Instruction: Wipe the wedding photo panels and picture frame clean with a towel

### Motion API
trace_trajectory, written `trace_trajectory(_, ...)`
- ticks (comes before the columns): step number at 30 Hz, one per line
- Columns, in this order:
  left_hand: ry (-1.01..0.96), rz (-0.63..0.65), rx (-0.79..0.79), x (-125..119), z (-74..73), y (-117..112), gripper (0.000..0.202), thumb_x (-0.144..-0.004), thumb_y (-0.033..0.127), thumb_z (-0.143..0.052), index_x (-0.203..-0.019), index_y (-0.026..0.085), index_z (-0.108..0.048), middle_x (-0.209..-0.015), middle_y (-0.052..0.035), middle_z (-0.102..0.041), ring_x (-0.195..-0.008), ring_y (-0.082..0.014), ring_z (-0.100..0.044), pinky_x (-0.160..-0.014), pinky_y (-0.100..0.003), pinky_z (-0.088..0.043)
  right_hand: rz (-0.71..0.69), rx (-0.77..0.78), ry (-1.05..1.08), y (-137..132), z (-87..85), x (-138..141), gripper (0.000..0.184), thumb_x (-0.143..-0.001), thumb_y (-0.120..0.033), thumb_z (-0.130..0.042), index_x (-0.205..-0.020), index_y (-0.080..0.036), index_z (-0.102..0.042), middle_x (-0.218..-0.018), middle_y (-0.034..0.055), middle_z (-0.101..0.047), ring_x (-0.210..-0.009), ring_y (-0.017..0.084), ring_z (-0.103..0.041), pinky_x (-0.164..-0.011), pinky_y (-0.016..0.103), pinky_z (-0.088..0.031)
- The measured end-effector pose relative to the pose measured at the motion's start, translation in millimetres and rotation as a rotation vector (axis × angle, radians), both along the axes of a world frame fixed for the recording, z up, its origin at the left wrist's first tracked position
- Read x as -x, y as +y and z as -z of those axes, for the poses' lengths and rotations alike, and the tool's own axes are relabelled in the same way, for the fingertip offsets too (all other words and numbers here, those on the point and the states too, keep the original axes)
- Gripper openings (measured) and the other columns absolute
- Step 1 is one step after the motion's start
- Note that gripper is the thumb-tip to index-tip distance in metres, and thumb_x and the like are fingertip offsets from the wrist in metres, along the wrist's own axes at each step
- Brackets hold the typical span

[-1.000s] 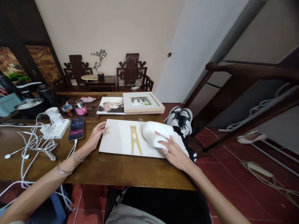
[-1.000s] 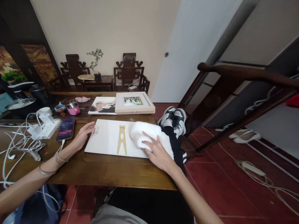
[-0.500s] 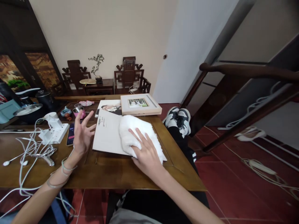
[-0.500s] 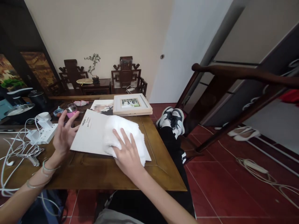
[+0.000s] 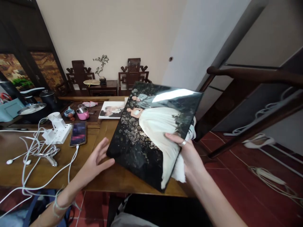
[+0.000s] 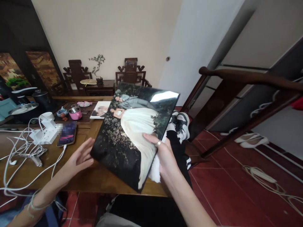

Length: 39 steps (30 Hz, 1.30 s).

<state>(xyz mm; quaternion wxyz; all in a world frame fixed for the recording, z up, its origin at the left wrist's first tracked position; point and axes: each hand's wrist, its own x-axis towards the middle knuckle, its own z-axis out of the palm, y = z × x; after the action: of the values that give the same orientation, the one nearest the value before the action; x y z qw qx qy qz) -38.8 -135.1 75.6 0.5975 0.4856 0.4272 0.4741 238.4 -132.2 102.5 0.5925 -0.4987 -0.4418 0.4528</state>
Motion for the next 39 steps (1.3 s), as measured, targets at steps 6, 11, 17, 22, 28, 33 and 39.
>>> trace_trajectory(6, -0.388, -0.008, 0.252, -14.2, 29.3, -61.9, 0.086, -0.032, 0.046, -0.088, -0.112, 0.026, -0.061, -0.089, -0.0103, -0.071, -0.091, -0.0385, -0.065, -0.073, -0.049, -0.053, -0.417, 0.511, 0.273, -0.1, 0.4, 7.2, 0.037, -0.076, -0.04, -0.047, -0.093, -0.012, -0.064, -0.078, 0.0136, -0.072, -0.079, 0.03, -0.069, -0.08, 0.046, -0.054)
trace_trajectory(11, -0.379, -0.308, 0.272, -32.4, 41.0, -70.3, 0.077, -0.049, 0.034, -0.086, -0.119, 0.027, -0.057, -0.091, -0.0053, -0.072, -0.097, -0.0288, -0.065, -0.088, -0.039, -0.051, -0.493, 0.485, 0.206, 6.1, 4.3, 19.2, 0.047, -0.08, -0.052, -0.043, -0.096, -0.012, -0.064, -0.081, 0.0149, -0.072, -0.083, 0.03, -0.068, -0.082, 0.048, -0.052)
trace_trajectory(17, -0.362, -0.489, 0.229, -5.4, 43.1, -60.2, 0.075, -0.05, 0.023, -0.082, -0.121, 0.027, -0.056, -0.094, -0.0027, -0.072, -0.092, -0.0293, -0.067, -0.076, -0.037, -0.058, -0.296, 0.206, -0.108, 30.2, 17.3, -30.2, 0.048, -0.083, -0.055, -0.034, -0.096, -0.02, -0.064, -0.082, 0.0116, -0.072, -0.087, 0.03, -0.068, -0.082, 0.047, -0.052)
trace_trajectory(22, -0.364, -0.546, 0.218, 17.6, 49.0, -61.3, 0.068, -0.052, 0.019, -0.08, -0.117, 0.028, -0.059, -0.09, -0.0004, -0.073, -0.092, -0.0286, -0.067, -0.073, -0.035, -0.06, -0.16, 0.253, -0.065, 39.2, 22.7, -73.2, 0.027, -0.077, -0.041, -0.048, -0.089, -0.022, -0.063, -0.09, 0.0113, -0.072, -0.089, 0.031, -0.067, -0.079, 0.048, -0.054)
trace_trajectory(28, -0.383, -0.53, 0.242, 19.1, 46.1, -57.7, 0.057, -0.054, 0.016, -0.077, -0.109, 0.024, -0.063, -0.083, -0.0002, -0.073, -0.079, -0.0277, -0.07, -0.063, -0.035, -0.061, 0.054, -0.18, -0.706, 47.9, 17.4, -83.3, 0.025, -0.064, -0.018, -0.062, -0.088, -0.022, -0.062, -0.114, 0.0102, -0.065, -0.107, 0.037, -0.057, -0.089, 0.055, -0.047)
trace_trajectory(33, -0.381, -0.541, 0.253, 16.1, 45.3, -55.0, 0.056, -0.053, 0.014, -0.078, -0.107, 0.022, -0.064, -0.077, -0.0004, -0.073, -0.071, -0.026, -0.07, -0.055, -0.033, -0.061, -0.259, -0.463, -1.415, 46.5, 38.6, -54.5, 0.054, -0.056, 0.006, -0.04, -0.097, -0.02, -0.064, -0.143, 0.0078, -0.038, -0.134, 0.03, -0.027, -0.106, 0.057, -0.026)
trace_trajectory(39, -0.377, -0.562, 0.256, 13.9, 45.8, -48.5, 0.059, -0.053, 0.013, -0.078, -0.109, 0.022, -0.063, -0.084, -0.0015, -0.073, -0.07, -0.0252, -0.069, -0.053, -0.033, -0.061, -0.548, -0.34, -1.494, 29.3, 50.5, -27.1, 0.045, -0.066, -0.001, -0.049, -0.101, -0.022, -0.067, -0.146, 0.0072, -0.034, -0.135, 0.033, -0.022, -0.105, 0.057, -0.027)
